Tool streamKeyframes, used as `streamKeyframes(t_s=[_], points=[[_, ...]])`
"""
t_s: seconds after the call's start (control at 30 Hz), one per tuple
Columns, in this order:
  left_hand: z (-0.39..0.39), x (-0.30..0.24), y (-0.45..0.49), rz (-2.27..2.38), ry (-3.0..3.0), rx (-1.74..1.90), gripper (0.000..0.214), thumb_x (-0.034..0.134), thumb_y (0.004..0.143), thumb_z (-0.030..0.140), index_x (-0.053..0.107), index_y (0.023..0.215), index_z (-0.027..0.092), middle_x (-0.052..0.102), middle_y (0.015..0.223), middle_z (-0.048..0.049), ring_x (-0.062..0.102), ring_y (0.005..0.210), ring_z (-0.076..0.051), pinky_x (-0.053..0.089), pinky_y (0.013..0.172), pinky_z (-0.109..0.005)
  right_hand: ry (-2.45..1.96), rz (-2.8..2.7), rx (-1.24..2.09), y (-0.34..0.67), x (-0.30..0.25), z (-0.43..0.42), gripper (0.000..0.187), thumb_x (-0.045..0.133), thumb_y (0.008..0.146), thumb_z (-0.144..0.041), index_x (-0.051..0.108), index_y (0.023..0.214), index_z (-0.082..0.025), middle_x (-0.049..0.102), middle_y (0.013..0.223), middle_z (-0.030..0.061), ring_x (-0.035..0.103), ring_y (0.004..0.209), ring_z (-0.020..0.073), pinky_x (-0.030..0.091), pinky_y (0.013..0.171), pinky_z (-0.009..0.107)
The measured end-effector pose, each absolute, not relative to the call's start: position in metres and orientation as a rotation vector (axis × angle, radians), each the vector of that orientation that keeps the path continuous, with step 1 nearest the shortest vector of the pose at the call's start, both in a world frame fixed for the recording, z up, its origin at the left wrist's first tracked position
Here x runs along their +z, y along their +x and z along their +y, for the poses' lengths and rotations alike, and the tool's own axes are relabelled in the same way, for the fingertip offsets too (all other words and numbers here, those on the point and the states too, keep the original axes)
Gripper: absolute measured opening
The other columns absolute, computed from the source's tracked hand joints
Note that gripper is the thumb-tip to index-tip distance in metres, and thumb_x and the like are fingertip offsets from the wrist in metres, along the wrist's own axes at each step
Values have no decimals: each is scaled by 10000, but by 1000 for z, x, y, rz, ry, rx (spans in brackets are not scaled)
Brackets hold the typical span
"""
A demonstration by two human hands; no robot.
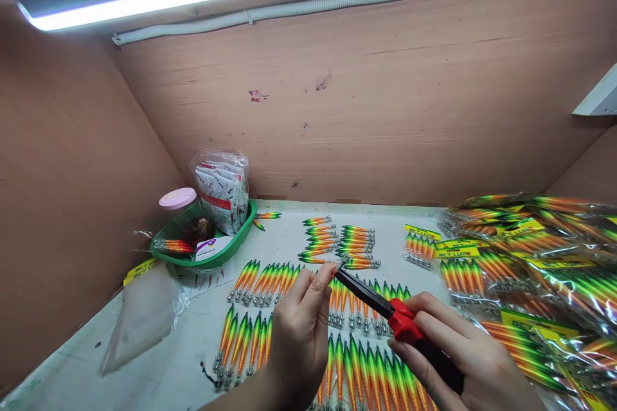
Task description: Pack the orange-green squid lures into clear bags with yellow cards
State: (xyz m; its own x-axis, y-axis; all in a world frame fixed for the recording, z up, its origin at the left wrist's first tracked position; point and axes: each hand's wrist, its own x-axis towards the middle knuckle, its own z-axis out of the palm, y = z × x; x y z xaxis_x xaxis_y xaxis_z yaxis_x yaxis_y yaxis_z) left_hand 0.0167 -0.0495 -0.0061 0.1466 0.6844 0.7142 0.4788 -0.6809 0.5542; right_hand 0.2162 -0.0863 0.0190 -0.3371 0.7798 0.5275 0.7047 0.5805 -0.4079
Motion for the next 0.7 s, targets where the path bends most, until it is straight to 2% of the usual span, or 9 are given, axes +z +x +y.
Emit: streamKeyframes(t_s=[0.17,0.4,0.53,0.63,0.7], points=[[-51,-10,11,1199,2303,1560,465,435,865,43,481,1295,215,610,906,-81,612,782,-141,513,633,-215,-1148,-2137,233,212,18,-85,133,489,883,-222,581,793,-186,596,772,43,613,733,132,513,625,179],[-48,-4,-2,1160,2341,1523,473,432,864,46,468,1310,201,634,969,-99,628,865,-162,521,690,-239,-1114,-2007,213,204,9,-84,214,487,893,-319,581,749,-192,562,666,30,607,663,150,498,574,199],[-51,1,-2,1115,2055,1465,330,436,894,161,577,1190,203,637,963,-88,605,930,-180,503,766,-271,-1108,-2004,278,201,6,-81,204,488,896,-295,571,745,-185,569,679,35,590,657,143,493,574,202],[-54,1,0,1088,1596,1323,283,443,906,312,607,1113,212,597,788,-37,578,733,-137,469,630,-227,-1122,-2047,315,205,7,-78,224,461,906,-283,565,734,-184,572,690,34,587,661,135,495,575,201],[-46,-1,-2,1050,1369,1214,329,421,907,387,577,1134,208,518,689,2,492,584,-98,402,528,-198,-1126,-2091,249,212,8,-75,205,468,900,-280,579,756,-186,587,742,42,602,692,133,502,587,196]])
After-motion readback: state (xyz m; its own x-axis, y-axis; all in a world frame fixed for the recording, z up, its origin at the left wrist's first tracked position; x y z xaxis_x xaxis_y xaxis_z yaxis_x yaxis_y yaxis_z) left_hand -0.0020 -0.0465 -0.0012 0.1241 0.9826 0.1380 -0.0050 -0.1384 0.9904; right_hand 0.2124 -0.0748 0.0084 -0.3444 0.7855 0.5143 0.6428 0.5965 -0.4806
